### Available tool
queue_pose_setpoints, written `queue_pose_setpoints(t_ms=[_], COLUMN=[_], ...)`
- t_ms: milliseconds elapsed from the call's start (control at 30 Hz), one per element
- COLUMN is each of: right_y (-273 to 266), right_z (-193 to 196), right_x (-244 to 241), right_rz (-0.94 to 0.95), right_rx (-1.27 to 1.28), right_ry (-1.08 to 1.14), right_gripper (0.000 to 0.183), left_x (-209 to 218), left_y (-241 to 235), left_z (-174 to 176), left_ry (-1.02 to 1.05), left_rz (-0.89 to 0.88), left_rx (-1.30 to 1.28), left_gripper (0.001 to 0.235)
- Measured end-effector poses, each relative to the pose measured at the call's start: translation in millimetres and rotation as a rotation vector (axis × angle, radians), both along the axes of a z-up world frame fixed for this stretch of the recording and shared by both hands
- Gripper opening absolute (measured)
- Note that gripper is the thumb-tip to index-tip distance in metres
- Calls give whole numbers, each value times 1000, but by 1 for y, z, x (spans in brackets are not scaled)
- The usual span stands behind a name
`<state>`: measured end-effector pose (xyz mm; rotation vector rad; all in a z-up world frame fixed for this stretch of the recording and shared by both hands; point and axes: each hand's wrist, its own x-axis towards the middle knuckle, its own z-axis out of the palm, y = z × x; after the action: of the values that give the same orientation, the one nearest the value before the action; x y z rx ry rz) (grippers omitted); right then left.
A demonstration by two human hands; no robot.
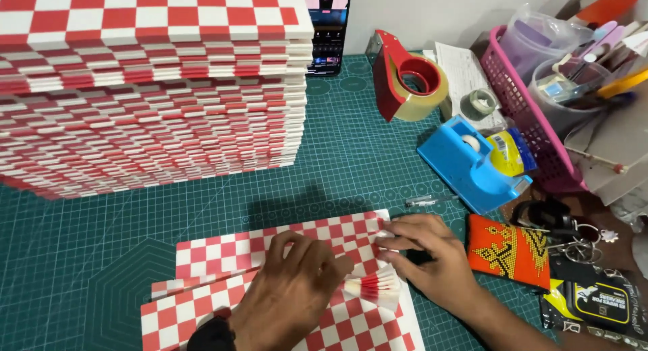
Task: The person is folding individual sheets of red and white checkered paper from a large stack on a green cutting mat.
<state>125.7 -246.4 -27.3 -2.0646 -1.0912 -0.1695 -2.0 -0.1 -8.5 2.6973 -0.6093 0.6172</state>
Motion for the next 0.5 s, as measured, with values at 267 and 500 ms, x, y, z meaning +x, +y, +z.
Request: queue_pose_setpoints(t_ms=[267,500], right_y=[2,1], right_z=[0,9], right_x=[-4,-4], right_rz=[79,87], right_rx=[90,232], right_ry=[68,361], right_gripper=[39,36], left_x=[0,1], left_y=[-2,-2], left_z=[9,8], left_ry=[-44,-93], left_rz=[53,61], left_rx=[-43,77], left_gripper=[28,12])
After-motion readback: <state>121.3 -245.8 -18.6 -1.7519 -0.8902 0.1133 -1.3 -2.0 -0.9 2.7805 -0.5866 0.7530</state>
